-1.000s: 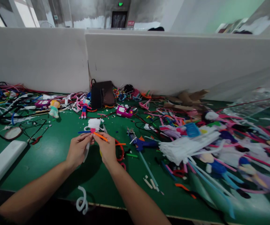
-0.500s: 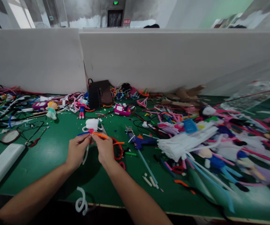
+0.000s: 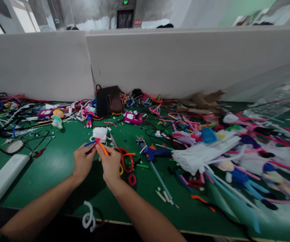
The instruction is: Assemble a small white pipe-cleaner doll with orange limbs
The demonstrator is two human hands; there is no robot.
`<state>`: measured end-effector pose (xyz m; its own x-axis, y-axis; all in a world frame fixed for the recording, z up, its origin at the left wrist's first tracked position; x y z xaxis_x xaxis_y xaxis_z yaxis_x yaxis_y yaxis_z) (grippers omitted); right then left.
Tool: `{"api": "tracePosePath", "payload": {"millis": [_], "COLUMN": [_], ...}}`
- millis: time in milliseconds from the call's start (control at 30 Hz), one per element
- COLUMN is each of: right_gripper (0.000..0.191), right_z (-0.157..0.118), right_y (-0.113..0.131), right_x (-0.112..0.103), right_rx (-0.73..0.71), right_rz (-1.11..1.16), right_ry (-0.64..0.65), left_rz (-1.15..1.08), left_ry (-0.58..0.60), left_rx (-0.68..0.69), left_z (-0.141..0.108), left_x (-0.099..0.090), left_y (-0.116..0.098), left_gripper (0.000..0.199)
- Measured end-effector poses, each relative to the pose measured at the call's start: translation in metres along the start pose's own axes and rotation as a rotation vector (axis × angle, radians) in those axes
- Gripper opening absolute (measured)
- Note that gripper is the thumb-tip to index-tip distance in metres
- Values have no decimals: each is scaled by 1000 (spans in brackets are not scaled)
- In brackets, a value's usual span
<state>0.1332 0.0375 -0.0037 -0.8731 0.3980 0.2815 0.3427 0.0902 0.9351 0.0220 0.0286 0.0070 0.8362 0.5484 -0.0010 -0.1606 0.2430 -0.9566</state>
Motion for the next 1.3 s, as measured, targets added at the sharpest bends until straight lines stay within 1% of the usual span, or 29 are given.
{"api": "tracePosePath", "payload": {"millis": [67,133,200,267,333,433,533,600,700,767,900,1000,1067,1100,1200,1233,1267,1300], "right_gripper": [21,22,25,29,31,26,21,21,23,23,23,26,28,29,29,29,29,30], "right_z": [1,5,10,13,15,16,13,11,8,9,11,12,13,14,17,17,17,17], "right_y": [-1,-4,-7,-9,-11,-10,-5,-1,3,5,9,11,10,9,6,5,3,2], "right_x": [-2,-4,-4,-3,-3,-4,-4,-4,-3,-4,-5,-4,-4,-4,-4,-4,-3,-3], "right_rx": [39,116,200,260,290,228,117,67,55,75,99,129,155,166,198,217,240,263], "right_rz": [39,109,167,195,195,151,113,89,60,72,113,161,189,191,167,160,155,151], "right_ry": [-38,-67,-45,8,38,33,36,63,108,97,62,67,79,88,145,172,199,223], "left_rz": [43,66,59,26,1,34,103,127,124,96,-10,-129,-222,-264,-331,-334,-332,-330], "left_ry": [21,57,98,119,121,119,114,101,84,101,173,230,260,249,135,128,163,223], "left_rx": [80,149,186,185,172,223,355,431,474,463,373,252,142,82,-99,-168,-249,-335], "left_z": [-2,-7,-12,-16,-17,-15,-15,-15,-15,-14,-12,-8,-3,1,15,19,21,22], "left_x": [1,4,7,8,9,8,8,7,7,7,8,7,6,4,-3,-4,-2,0], "left_y": [-2,-4,-5,-5,-3,-1,-1,-2,-5,-7,-11,-10,-8,-6,-1,1,3,4], "left_gripper": [22,27,31,32,31,32,38,40,39,40,46,40,32,28,21,21,22,23]}}
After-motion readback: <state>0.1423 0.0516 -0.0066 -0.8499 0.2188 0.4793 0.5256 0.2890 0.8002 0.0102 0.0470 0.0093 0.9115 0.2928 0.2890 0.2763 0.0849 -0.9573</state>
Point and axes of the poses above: each hand's wrist, its own z-axis towards the middle knuckle, its own x-axis out of the palm, y = z × x, the point moved 5 cm from there along z, towards the middle knuckle, and after that the axes turned 12 degrees about -y, right-handed, at the moved point
